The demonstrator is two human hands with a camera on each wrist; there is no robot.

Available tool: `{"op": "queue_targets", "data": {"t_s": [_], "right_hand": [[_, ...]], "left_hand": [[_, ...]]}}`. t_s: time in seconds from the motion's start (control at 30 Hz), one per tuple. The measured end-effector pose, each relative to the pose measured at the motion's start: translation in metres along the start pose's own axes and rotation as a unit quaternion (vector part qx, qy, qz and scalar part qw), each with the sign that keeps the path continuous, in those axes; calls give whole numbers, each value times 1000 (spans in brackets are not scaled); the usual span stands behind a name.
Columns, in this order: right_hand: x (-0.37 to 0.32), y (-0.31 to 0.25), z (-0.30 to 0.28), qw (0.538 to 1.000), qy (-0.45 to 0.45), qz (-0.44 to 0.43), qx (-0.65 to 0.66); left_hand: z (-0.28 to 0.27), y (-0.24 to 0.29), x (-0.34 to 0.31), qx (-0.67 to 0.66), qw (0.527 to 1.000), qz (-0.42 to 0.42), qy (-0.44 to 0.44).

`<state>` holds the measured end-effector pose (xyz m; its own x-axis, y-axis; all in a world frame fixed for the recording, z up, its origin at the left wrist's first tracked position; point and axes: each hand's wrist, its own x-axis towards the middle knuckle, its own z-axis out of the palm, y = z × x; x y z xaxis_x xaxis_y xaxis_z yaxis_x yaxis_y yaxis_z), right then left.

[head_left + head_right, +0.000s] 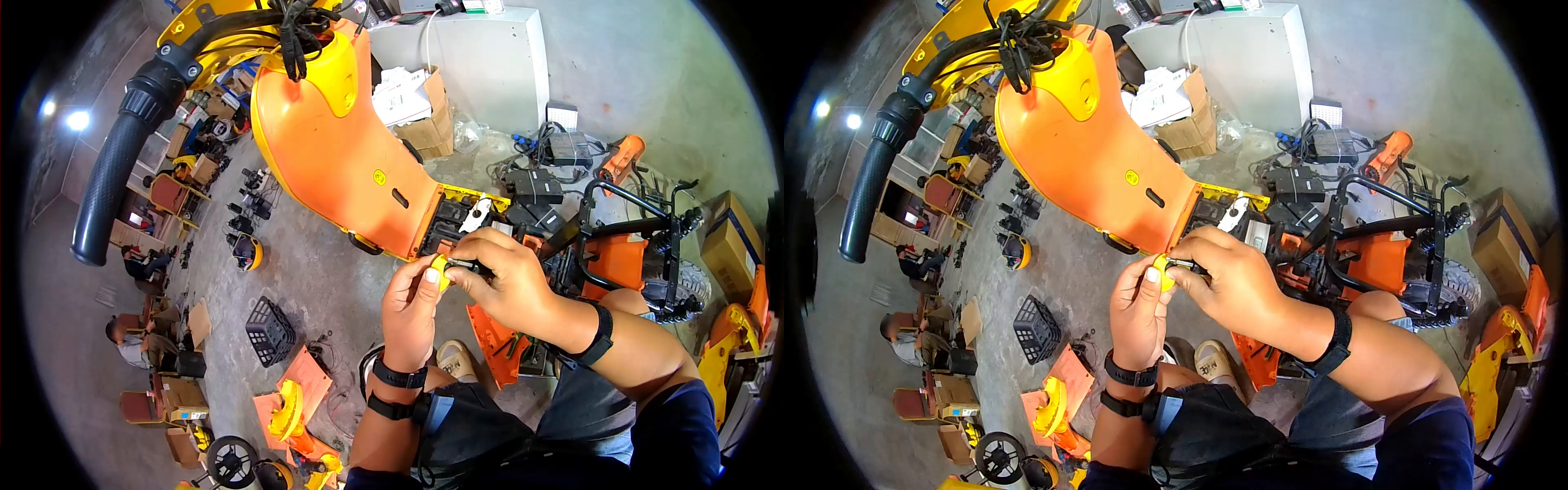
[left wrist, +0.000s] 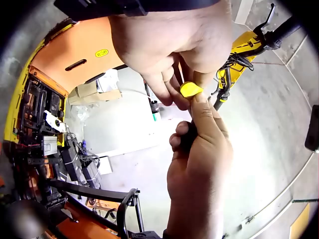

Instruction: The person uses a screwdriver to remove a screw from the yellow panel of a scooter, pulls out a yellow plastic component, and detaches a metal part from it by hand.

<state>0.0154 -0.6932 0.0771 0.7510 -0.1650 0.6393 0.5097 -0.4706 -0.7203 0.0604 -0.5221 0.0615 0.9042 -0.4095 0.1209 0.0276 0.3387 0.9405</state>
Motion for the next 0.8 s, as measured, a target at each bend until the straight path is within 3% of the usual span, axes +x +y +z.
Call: {"op": "queue_targets", "data": {"t_s": [0.8], "right_hand": [[0,3,0,999,-3,37,27]], "left_hand": [[-6,0,0,38,999,4,-34]]}}
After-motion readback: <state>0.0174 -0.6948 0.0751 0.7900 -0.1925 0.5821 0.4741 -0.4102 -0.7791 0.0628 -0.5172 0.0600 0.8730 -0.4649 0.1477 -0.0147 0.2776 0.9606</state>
